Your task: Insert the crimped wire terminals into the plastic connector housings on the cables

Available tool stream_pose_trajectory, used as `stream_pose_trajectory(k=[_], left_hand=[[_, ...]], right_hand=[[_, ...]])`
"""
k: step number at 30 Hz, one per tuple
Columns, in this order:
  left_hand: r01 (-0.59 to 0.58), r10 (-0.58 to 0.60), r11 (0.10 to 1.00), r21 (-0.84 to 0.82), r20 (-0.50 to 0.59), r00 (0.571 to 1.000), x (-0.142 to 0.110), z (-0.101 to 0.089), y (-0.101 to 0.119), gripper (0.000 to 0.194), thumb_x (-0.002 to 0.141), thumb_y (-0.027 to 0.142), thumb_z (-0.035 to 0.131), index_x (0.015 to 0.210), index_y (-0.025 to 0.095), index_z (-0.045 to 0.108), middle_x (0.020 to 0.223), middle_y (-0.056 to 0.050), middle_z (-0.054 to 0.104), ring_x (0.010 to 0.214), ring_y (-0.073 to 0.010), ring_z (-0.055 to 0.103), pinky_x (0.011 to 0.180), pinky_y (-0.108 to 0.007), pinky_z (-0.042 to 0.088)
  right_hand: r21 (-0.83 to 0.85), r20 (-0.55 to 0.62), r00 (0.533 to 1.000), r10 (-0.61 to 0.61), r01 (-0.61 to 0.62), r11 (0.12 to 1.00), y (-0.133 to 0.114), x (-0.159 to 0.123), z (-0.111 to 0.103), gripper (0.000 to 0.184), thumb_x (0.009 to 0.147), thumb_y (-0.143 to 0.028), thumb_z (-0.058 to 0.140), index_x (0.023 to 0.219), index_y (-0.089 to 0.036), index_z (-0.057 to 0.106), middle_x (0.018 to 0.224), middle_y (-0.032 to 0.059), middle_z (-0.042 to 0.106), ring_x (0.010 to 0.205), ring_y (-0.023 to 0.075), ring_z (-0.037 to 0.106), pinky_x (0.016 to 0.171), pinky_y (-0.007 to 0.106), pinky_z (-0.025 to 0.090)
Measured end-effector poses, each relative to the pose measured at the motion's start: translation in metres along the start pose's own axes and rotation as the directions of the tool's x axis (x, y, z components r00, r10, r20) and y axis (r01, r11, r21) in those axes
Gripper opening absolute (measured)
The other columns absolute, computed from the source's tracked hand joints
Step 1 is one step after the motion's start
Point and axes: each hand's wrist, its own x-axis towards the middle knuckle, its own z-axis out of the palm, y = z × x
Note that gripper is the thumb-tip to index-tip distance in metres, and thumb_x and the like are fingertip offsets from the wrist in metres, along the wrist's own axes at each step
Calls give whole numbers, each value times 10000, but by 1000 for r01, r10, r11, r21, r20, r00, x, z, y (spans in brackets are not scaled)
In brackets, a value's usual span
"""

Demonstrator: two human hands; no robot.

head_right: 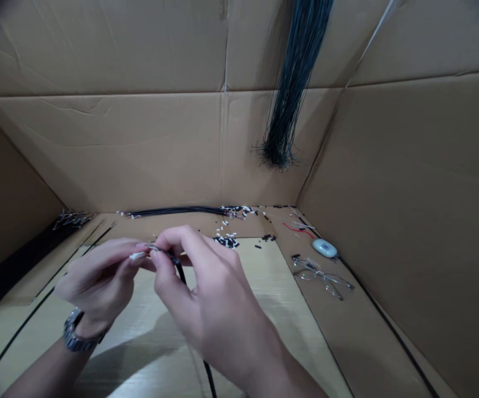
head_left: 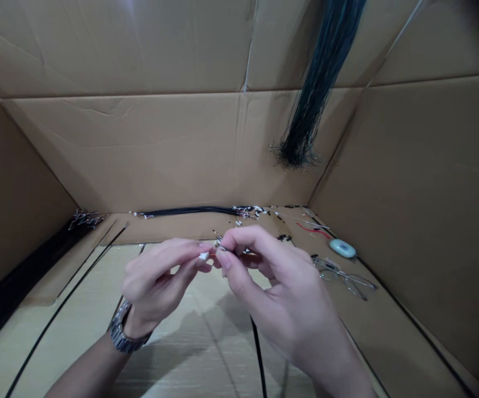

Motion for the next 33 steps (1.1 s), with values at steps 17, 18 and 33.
stream_pose_trajectory(k=[17, 18, 33], left_hand=[[35, -33, 999, -33, 71, 997, 1, -1, 2, 291, 843, 32, 738, 1092, 182, 743, 829, -42, 799, 662, -153, 737, 574, -237, 603], [19, -16, 999, -33, 79, 997, 1, -1, 1, 299, 842, 33, 739, 1104, 176, 742, 820, -46, 797, 662, -156, 738, 581, -243, 606], [-166, 168, 982, 85, -22, 985, -9, -3, -11, 268, 855, 99, 760, 1112, 177, 762, 836, -53, 802, 681, -174, 755, 615, -272, 626]], right_hand=[[-61, 30, 998, 46, -44, 997, 0, 3, -5, 105, 998, -237, 560, 893, -238, 563, 788, -52, 619, 692, 96, 591, 635, 221, 460], [-53, 33, 998, 58, -56, 997, 0, 3, -5, 114, 1002, -244, 553, 889, -238, 561, 782, -53, 618, 686, 96, 590, 627, 222, 458], [-49, 0, 999, -48, 48, 998, 0, -2, 7, 75, 977, -199, 572, 921, -245, 557, 815, -53, 620, 711, 100, 590, 667, 218, 471]])
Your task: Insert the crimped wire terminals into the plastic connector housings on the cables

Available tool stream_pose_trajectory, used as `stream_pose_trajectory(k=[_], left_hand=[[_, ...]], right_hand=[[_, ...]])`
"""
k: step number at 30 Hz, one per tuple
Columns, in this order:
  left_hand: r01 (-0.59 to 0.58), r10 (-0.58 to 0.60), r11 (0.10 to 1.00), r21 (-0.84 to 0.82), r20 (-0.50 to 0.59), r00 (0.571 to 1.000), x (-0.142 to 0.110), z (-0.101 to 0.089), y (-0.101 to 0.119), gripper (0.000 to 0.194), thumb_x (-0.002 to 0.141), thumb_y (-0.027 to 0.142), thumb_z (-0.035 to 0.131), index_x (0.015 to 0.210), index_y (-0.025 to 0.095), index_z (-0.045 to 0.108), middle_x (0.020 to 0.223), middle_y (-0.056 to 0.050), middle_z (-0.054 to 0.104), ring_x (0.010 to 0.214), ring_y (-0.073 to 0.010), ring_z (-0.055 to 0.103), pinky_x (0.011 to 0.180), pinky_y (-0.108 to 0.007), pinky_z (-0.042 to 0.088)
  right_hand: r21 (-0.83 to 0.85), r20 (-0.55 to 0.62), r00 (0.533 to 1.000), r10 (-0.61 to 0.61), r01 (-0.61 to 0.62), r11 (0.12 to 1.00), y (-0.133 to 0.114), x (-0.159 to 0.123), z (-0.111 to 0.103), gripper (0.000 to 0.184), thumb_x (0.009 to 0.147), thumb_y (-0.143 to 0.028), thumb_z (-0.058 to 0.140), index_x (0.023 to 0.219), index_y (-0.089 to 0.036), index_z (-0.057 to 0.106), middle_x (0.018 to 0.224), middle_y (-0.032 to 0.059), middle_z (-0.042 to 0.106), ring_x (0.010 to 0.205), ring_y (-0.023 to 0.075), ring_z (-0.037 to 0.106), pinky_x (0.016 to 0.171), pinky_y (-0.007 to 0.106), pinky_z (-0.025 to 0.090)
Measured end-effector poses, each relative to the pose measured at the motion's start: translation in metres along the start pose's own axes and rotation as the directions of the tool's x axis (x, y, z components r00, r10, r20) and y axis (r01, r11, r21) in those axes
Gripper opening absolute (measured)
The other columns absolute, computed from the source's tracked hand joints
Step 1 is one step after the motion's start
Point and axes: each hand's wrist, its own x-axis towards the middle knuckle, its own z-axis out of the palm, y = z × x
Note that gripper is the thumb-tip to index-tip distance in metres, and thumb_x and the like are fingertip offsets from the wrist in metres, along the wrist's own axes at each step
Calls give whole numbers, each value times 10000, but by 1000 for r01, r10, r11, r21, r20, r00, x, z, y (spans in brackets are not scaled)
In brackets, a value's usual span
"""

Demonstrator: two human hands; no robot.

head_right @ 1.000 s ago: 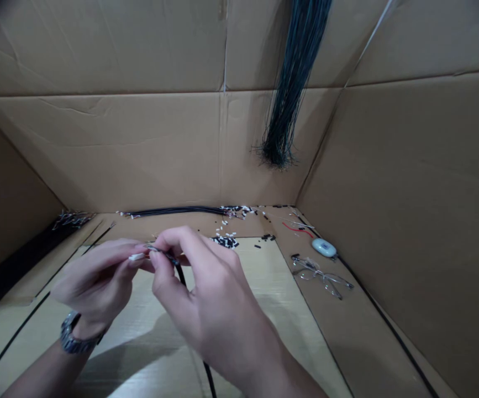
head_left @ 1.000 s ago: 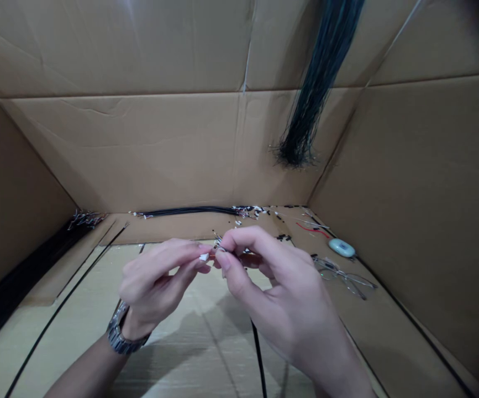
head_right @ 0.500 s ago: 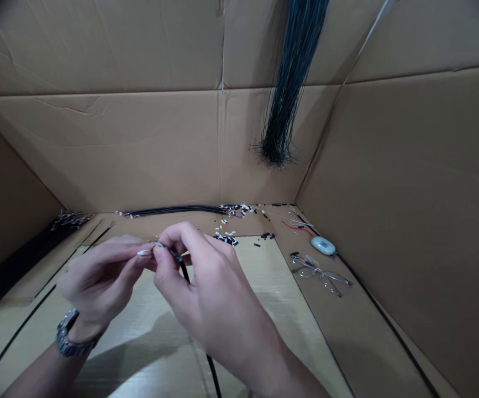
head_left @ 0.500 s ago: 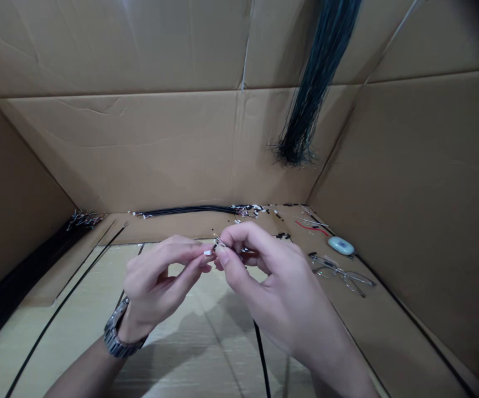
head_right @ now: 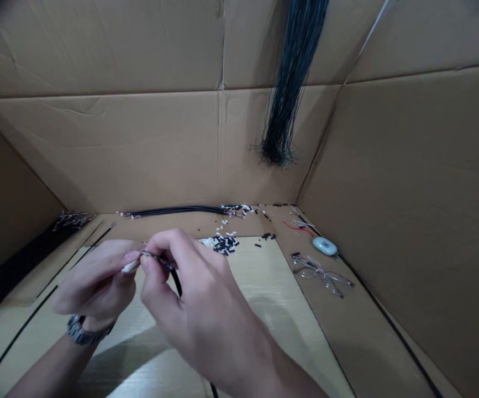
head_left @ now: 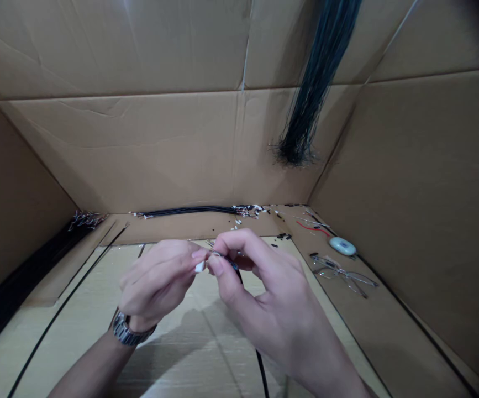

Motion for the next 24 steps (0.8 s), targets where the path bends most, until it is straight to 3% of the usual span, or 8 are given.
stream_pose_trajectory(k=[11, 14, 16, 17, 18, 20, 22, 24], left_hand=[[-17, 18, 999, 40, -31, 999, -3, 0, -1, 226, 882, 138, 747, 1096, 207, 764, 837, -30, 806, 673, -160, 750, 617, -268, 632], [55, -55, 998, -42, -10, 998, 3, 1, 2, 176, 905, 194, 733, 1077, 213, 766, 841, -41, 804, 732, -178, 765, 663, -276, 645], [188, -188, 969, -163, 17, 982, 10, 0, 7, 222, 917, 363, 727, 1061, 199, 763, 847, -70, 796, 760, -197, 765, 645, -266, 642], [298, -291, 923, -244, 63, 955, 15, -1, 11, 307, 923, 470, 690, 1024, 190, 765, 819, -80, 784, 728, -200, 758, 606, -260, 635], [434, -409, 836, -335, 146, 901, 18, -4, 15, 399, 937, 556, 625, 967, 182, 763, 757, -79, 762, 652, -192, 741, 550, -254, 621], [684, -559, 551, -478, 398, 728, 24, -10, 25, 448, 985, 558, 533, 869, 178, 739, 625, -47, 694, 483, -160, 680, 451, -239, 577], [824, -571, 220, -522, 616, 542, 27, -18, 34, 331, 1005, 431, 567, 866, 176, 725, 608, -26, 680, 425, -134, 657, 425, -213, 549], [863, -549, -54, -503, 737, 395, 27, -25, 41, 252, 983, 370, 626, 879, 166, 730, 650, -30, 706, 449, -115, 670, 447, -181, 541]], right_hand=[[6, 42, 999, -3, 2, 1000, -3, -2, 0, 63, 1003, -208, 551, 953, -247, 552, 869, -69, 630, 778, 82, 595, 747, 207, 474], [-76, 6, 996, -84, 84, 994, -3, -2, -2, 54, 996, -185, 555, 981, -237, 549, 892, -51, 639, 791, 89, 603, 749, 210, 486], [-147, -18, 984, -177, 172, 974, -1, 0, -3, 76, 986, -150, 548, 986, -225, 538, 877, -33, 632, 780, 102, 600, 736, 226, 493], [-174, -19, 972, -234, 227, 958, 0, 2, -5, 90, 980, -133, 543, 981, -222, 532, 861, -25, 628, 768, 110, 594, 726, 237, 496], [-189, -12, 954, -299, 291, 938, 2, 3, -6, 105, 975, -117, 538, 974, -220, 526, 841, -20, 625, 755, 118, 586, 715, 249, 498], [-208, 30, 910, -414, 411, 888, 6, 7, -9, 122, 964, -96, 534, 977, -218, 527, 820, -9, 629, 744, 135, 574, 700, 272, 504], [-228, 68, 858, -509, 510, 829, 11, 9, -10, 121, 962, -92, 515, 995, -205, 544, 810, 9, 637, 738, 151, 574, 681, 290, 511], [-253, 73, 814, -576, 574, 778, 16, 10, -10, 128, 974, -99, 471, 991, -187, 563, 780, 20, 632, 729, 161, 589, 669, 299, 522]])
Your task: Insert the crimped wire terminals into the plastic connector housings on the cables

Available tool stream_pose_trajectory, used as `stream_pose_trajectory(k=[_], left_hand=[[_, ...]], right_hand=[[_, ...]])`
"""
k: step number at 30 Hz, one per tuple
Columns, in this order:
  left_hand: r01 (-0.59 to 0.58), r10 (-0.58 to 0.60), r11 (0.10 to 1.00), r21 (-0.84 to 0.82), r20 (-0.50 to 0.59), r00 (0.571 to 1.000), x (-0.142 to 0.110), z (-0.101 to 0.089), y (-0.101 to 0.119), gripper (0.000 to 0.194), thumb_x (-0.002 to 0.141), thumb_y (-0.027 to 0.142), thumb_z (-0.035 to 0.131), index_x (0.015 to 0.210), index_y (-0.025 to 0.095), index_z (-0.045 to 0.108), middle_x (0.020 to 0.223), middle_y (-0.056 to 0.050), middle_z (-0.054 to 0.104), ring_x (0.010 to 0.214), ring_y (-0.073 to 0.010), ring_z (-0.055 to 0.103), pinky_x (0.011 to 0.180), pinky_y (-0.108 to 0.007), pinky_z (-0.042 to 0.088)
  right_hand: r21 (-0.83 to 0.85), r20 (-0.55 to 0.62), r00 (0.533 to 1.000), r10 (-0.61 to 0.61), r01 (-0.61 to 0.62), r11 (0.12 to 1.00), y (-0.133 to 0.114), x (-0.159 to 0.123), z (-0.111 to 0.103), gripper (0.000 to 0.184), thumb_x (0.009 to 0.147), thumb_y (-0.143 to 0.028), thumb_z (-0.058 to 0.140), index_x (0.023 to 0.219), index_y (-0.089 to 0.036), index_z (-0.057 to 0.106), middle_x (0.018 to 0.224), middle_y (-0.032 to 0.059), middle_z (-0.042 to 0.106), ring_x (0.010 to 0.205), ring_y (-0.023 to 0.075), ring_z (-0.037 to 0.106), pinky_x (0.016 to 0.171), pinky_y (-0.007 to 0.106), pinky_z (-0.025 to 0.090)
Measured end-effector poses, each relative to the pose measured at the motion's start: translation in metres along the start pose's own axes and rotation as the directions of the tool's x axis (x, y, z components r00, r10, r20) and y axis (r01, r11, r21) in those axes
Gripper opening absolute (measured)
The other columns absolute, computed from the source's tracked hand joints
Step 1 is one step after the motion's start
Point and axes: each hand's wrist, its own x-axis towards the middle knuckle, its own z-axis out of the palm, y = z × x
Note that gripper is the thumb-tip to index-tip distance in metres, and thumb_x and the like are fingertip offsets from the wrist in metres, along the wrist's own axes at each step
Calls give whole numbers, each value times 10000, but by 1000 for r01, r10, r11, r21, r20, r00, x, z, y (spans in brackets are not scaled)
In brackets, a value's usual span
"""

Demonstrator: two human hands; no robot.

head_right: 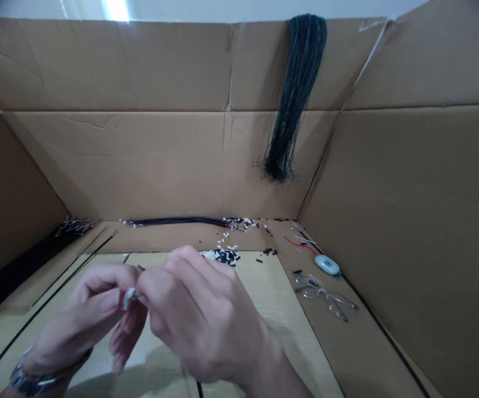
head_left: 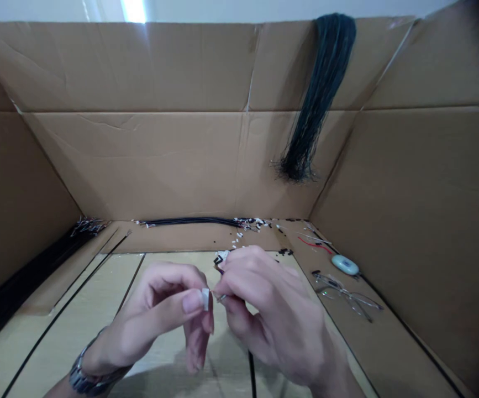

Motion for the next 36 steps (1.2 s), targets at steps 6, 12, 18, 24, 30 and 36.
stream_pose_trajectory(k=[6, 12, 18, 24, 30, 36], left_hand=[[102, -107, 962, -254, -4, 994, -1, 5, -3, 229, 913, 341, 723, 803, 140, 729, 645, -16, 711, 437, -66, 628, 449, -125, 521], [-9, -27, 923, -384, -88, 996, 4, 12, -4, 204, 925, 274, 672, 771, 148, 714, 600, 15, 646, 419, -56, 560, 409, -115, 500], [31, -64, 924, -382, -76, 995, -3, 15, -3, 252, 924, 291, 673, 728, 133, 689, 575, 15, 589, 437, -62, 559, 427, -122, 503], [79, -93, 878, -472, -8, 996, -3, 23, -8, 246, 914, 308, 651, 741, 134, 662, 582, 10, 579, 413, -61, 497, 398, -134, 441], [83, -83, 879, -470, 21, 996, 0, 24, -6, 237, 927, 301, 599, 767, 139, 667, 495, 51, 425, 421, -62, 450, 470, -130, 424], [48, -44, 879, -475, 19, 999, 3, 25, -8, 214, 910, 273, 602, 741, 150, 647, 516, 56, 416, 389, -53, 353, 452, -149, 416]], right_hand=[[-153, -19, 995, -94, 90, 984, -5, -1, 3, 277, 1041, -138, 377, 895, -175, 610, 734, 20, 664, 743, 153, 654, 731, 278, 548], [-311, -83, 989, -124, 93, 946, -14, 5, -1, 311, 1015, -76, 431, 789, -169, 624, 722, 20, 686, 764, 125, 660, 775, 223, 557], [-394, -129, 983, -132, 72, 916, -18, 0, 0, 317, 1058, -138, 435, 813, -181, 631, 713, 2, 691, 807, 120, 688, 784, 230, 550], [-379, -182, 977, -107, 31, 925, -25, 8, 3, 394, 1070, -136, 419, 733, -183, 617, 661, -7, 702, 657, 108, 688, 691, 239, 536], [-256, -114, 983, -145, 112, 960, -19, 7, 2, 323, 1066, -186, 436, 830, -171, 656, 718, -4, 717, 790, 106, 746, 698, 162, 571], [-179, -87, 995, -45, 29, 983, -23, -3, 3, 199, 1073, -180, 443, 983, -156, 619, 860, -7, 748, 1006, 101, 737, 879, 166, 570]])
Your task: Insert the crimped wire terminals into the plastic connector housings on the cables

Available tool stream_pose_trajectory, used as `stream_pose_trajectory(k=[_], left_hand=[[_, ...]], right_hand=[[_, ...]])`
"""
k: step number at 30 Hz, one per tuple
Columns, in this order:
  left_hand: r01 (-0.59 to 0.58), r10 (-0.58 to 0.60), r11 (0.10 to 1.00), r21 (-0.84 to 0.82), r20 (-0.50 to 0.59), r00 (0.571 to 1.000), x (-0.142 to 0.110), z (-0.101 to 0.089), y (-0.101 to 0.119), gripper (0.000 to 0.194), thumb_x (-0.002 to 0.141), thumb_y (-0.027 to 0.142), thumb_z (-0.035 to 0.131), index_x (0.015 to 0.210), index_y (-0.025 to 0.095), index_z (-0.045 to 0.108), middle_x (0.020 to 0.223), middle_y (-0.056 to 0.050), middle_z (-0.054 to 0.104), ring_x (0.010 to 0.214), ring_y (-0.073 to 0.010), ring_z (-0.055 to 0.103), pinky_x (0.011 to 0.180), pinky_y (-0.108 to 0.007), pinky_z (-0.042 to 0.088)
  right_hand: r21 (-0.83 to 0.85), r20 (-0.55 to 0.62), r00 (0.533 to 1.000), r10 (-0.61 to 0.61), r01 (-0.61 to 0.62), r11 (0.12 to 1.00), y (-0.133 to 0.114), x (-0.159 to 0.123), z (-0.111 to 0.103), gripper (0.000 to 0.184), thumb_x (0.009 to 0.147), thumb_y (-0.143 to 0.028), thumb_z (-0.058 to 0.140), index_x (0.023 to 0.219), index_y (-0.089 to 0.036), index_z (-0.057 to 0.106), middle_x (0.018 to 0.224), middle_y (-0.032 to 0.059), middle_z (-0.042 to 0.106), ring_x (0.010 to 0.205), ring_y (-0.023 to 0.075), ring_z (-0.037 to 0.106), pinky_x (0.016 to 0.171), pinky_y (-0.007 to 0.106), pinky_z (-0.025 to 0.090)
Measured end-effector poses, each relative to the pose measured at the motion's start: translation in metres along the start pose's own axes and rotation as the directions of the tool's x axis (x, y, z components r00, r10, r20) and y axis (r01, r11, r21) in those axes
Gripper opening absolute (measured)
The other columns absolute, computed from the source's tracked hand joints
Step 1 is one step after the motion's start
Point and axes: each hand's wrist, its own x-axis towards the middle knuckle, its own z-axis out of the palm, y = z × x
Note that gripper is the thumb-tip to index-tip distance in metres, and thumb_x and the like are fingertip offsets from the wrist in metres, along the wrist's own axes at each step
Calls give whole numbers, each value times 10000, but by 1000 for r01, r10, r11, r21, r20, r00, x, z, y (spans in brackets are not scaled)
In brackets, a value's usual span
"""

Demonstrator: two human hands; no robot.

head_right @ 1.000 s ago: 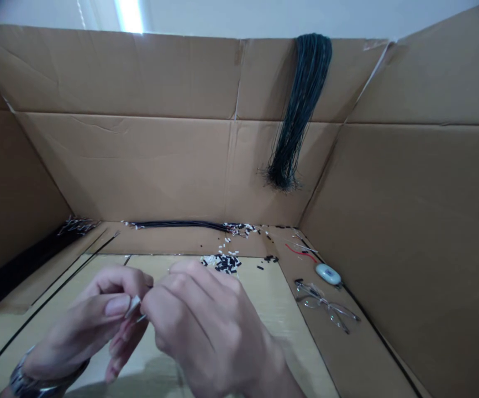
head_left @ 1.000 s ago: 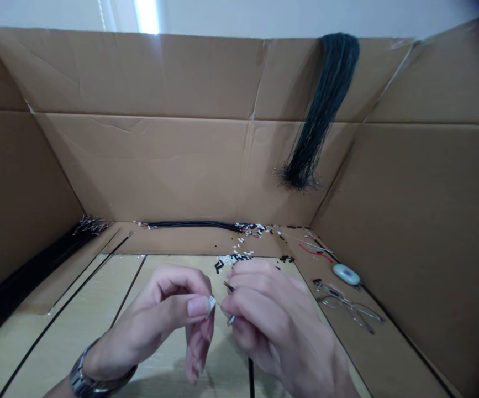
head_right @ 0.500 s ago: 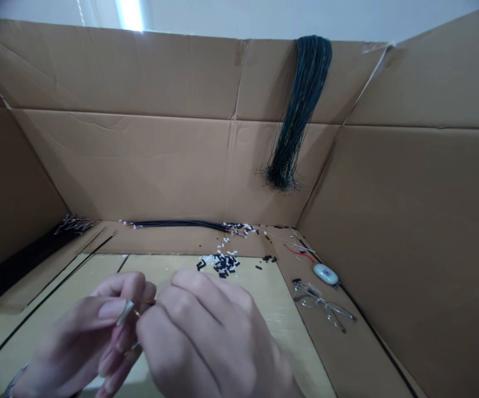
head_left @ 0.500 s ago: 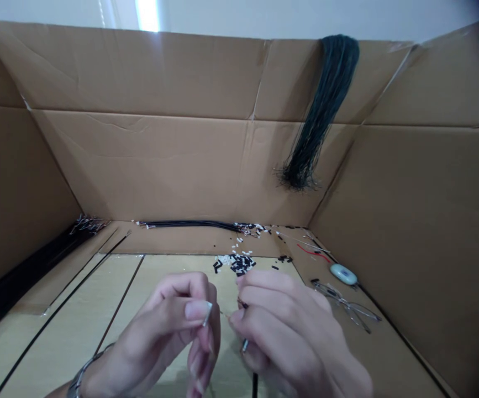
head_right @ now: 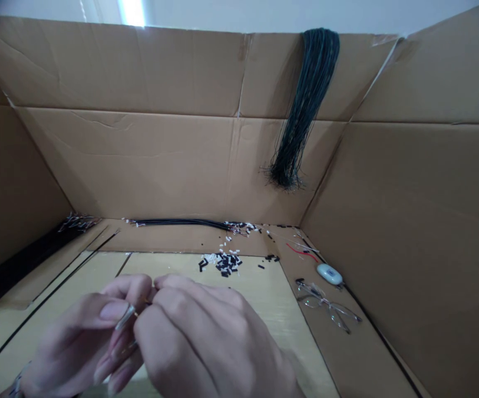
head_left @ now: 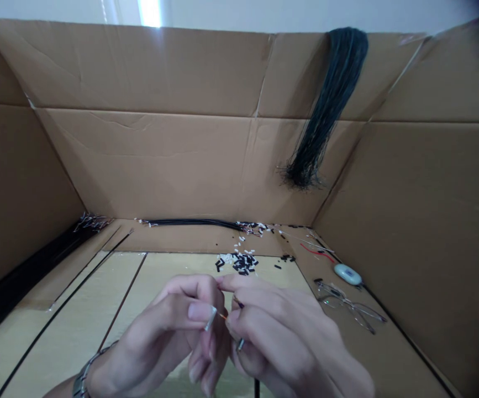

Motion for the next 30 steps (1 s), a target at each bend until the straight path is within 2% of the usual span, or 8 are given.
stream_pose_trajectory(k=[4, 7, 10, 16, 19, 24, 30], left_hand=[[-9, 9, 1000, -3, 3, 1000, 0, 1, -1, 221, 904, 270, 587, 718, 153, 612, 511, 55, 423, 363, -47, 313, 425, -153, 381], [-7, 7, 1000, 12, 11, 1000, 0, 4, 2, 215, 896, 252, 590, 701, 159, 593, 502, 60, 397, 380, -53, 319, 425, -142, 351], [15, -16, 1000, 14, 22, 1000, 1, 6, 4, 235, 900, 258, 583, 686, 162, 584, 473, 70, 337, 394, -62, 319, 432, -138, 328], [38, -38, 999, -29, 14, 999, -1, 5, 3, 212, 897, 239, 571, 704, 158, 605, 455, 80, 310, 367, -55, 257, 406, -136, 292], [48, -48, 998, -28, 2, 999, -2, 4, 3, 229, 891, 241, 579, 684, 149, 619, 425, 81, 291, 353, -54, 244, 372, -132, 254], [56, -55, 994, -90, 18, 998, 0, 4, 4, 211, 888, 210, 558, 696, 143, 617, 429, 80, 284, 342, -45, 220, 343, -129, 202], [69, -62, 991, -119, 62, 996, 1, 3, 3, 210, 902, 201, 538, 722, 137, 625, 425, 75, 308, 340, -46, 228, 341, -133, 188]], right_hand=[[46, -27, 999, 44, -43, 998, -4, 0, 1, 208, 1077, -186, 443, 972, -158, 620, 847, -12, 752, 935, 98, 741, 833, 196, 584], [39, -26, 1000, 17, -16, 999, -2, 1, 1, 194, 1067, -190, 459, 971, -165, 626, 848, 2, 766, 921, 114, 754, 779, 193, 606], [24, 11, 1000, -22, 21, 999, 1, 0, -1, 189, 1054, -184, 458, 978, -174, 630, 841, 9, 768, 891, 127, 762, 738, 197, 621], [-6, 45, 999, -7, 7, 1000, -1, -3, -4, 161, 1023, -160, 478, 1003, -181, 636, 875, 33, 779, 824, 152, 766, 655, 223, 630], [10, 70, 997, 20, -21, 1000, -1, -5, -3, 182, 1028, -170, 463, 994, -187, 641, 844, 16, 769, 775, 138, 754, 623, 214, 622], [42, 136, 991, 13, -19, 999, 0, -5, -3, 251, 1045, -174, 420, 955, -198, 654, 795, -10, 747, 738, 114, 728, 665, 197, 617], [16, 67, 998, -6, 5, 1000, 0, -2, -5, 190, 1039, -163, 461, 976, -187, 639, 829, 1, 768, 785, 133, 753, 693, 214, 623]])
